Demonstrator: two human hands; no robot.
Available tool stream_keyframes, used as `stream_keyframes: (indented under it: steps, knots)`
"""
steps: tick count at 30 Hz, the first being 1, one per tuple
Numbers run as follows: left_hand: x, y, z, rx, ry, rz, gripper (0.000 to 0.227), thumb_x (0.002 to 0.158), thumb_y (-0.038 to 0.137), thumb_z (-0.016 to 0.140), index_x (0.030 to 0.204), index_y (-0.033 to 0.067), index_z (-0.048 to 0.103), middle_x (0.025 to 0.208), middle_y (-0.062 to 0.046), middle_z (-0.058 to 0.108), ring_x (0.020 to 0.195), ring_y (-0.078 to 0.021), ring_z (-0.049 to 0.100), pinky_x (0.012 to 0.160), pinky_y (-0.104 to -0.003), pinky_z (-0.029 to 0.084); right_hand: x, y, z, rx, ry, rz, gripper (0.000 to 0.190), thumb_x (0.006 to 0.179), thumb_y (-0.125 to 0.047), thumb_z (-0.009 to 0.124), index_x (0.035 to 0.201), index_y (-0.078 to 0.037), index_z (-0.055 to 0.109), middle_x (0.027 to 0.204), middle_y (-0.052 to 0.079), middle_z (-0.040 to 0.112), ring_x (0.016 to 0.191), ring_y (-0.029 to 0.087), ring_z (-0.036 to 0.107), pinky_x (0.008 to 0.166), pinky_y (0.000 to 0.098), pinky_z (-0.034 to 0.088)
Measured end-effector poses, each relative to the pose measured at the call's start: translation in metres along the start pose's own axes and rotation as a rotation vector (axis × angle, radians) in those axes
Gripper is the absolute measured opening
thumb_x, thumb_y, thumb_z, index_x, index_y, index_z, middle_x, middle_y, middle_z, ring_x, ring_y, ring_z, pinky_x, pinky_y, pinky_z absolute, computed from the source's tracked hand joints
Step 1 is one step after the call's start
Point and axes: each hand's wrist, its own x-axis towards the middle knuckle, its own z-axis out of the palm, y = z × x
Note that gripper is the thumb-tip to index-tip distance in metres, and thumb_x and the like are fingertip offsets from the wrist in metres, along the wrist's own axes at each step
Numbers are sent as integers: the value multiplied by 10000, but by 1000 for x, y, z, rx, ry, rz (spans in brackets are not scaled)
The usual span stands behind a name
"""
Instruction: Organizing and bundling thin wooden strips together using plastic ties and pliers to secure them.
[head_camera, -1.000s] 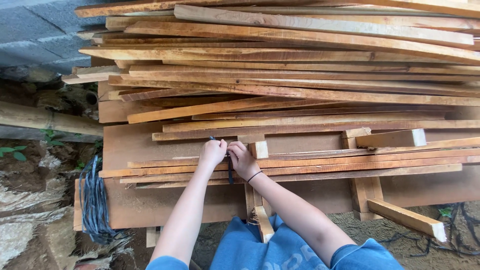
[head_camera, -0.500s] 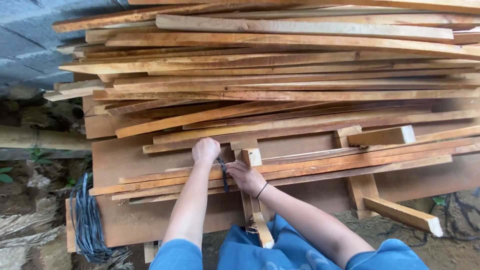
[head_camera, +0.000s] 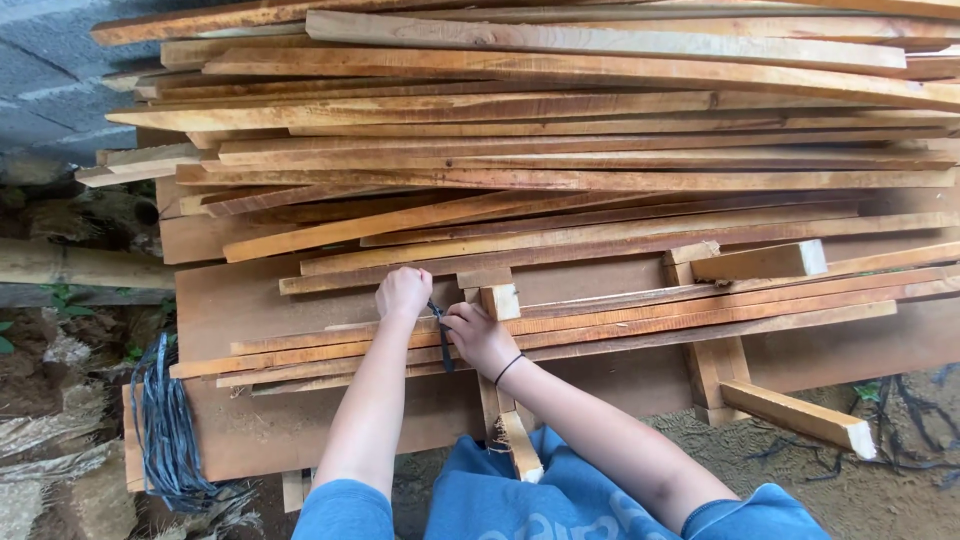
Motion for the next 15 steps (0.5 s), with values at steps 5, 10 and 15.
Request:
stream_keyframes:
  steps: [5,10,15]
  knots:
    - [3,-4,5,-36,14,-3,457,933,372,437,893,146,832,979,-178,785,1041,-417,726,917,-526,583,-4,3,-8,110,5,-42,75,934,-61,638,994,-70,681,1020,46,627,957,289,672,819,357,591]
    - [7,-8,13,-47,26,-5,440,928,387,447,875,176,830,947,-162,786,1018,-405,732,902,-509,592,-9,-2,-15,136,-20,-127,120,927,-60,677,1046,-57,681,1055,99,665,1031,334,665,923,443,551]
    - [5,-8,16,-45,50,6,434,936,383,453,844,190,831,915,-155,785,988,-400,740,873,-510,600,-30,10,8,100,-42,114,551,889,-264,774,1356,-43,584,1171,149,633,1146,352,642,972,444,536]
